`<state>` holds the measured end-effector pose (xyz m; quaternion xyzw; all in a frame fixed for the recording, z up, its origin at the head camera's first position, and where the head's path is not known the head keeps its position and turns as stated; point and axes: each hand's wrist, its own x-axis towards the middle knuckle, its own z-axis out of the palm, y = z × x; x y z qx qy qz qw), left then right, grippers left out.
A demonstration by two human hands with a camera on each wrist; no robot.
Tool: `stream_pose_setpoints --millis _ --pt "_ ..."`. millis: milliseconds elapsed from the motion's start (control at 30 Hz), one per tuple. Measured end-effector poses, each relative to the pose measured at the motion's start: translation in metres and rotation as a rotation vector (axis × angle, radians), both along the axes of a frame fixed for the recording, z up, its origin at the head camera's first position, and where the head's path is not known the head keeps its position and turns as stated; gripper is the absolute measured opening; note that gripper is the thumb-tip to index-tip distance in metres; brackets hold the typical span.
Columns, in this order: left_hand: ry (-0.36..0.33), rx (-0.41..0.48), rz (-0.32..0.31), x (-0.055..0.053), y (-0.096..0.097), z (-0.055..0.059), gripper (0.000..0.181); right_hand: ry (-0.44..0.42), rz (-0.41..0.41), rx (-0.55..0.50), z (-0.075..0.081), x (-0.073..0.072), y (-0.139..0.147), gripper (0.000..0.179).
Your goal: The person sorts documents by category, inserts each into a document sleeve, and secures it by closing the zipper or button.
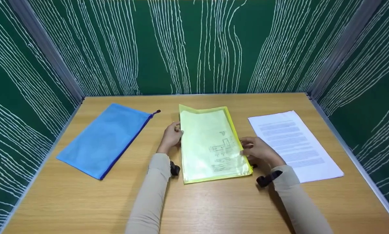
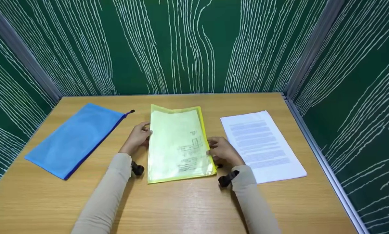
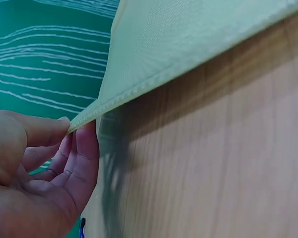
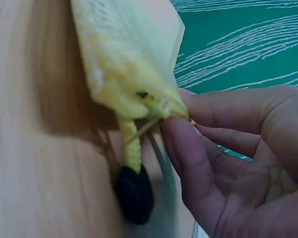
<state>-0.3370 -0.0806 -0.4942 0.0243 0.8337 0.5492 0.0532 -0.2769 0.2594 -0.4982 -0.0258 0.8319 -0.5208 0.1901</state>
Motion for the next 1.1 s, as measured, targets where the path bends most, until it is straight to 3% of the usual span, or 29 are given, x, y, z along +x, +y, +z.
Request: stream_pose_setpoints --millis 233,800,900,1033,1100 --pt "0.036 -0.007 -0.019 0.0 0.017 0.0 0.048 0.028 -0.001 0.003 0.004 0.006 0.015 0.063" --pt "-0.018 0.064 -0.138 0.003 0.04 0.0 0.052 0.022 -0.013 -0.001 0.011 0.012 0.046 0.067" --pt "-0.032 0.071 -0.159 0.003 0.044 0.0 0.041 0.014 -0.017 0.012 0.011 0.011 0.05 0.067" --pt "-0.004 0.032 -0.171 0.004 0.047 0.0 0.006 -0.008 -0.031 0.033 0.01 0.01 0.053 0.065" --pt "0.007 0.018 -0.171 0.006 0.047 0.0 0.006 -0.019 -0.031 0.04 0.009 0.009 0.053 0.066"
